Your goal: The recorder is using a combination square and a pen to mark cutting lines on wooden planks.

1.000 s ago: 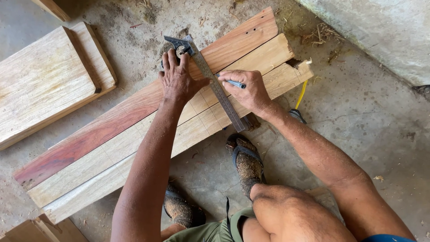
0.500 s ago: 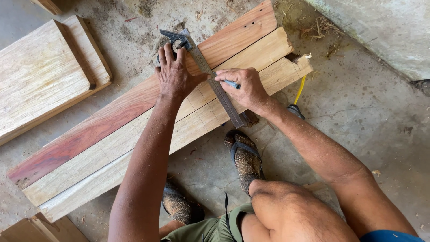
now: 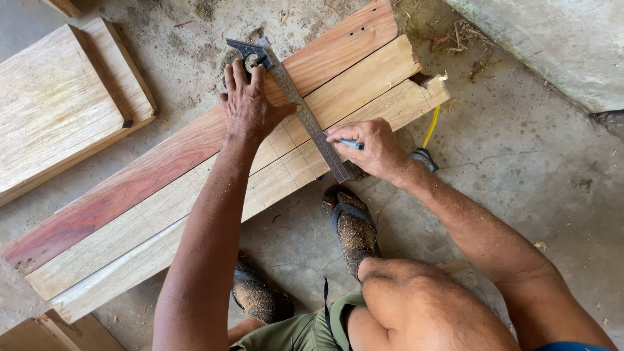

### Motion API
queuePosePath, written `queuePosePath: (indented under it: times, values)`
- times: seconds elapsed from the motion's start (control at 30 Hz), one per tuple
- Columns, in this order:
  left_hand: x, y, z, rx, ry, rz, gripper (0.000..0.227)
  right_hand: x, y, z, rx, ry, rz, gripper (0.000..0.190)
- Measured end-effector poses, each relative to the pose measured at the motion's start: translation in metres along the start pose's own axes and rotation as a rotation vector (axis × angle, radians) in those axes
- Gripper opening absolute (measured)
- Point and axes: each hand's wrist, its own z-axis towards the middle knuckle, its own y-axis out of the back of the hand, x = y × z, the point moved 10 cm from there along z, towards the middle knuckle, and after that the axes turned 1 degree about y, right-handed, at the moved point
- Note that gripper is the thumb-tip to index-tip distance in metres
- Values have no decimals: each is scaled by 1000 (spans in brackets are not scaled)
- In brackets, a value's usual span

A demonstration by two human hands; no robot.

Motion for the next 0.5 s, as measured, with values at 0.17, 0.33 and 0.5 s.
queuePosePath:
  times: [0.17, 0.33, 0.5]
  values:
    - [-7, 12, -5, -18, -31, -5, 108, -13, 5, -6, -26, 73, -4, 17]
    - [12, 14, -7, -263, -219, -117, 50, -86, 66, -68, -463, -232, 322, 23]
    - [23, 13, 4, -367, -305, -232, 25, -132, 9, -153, -488, -490, 486, 30]
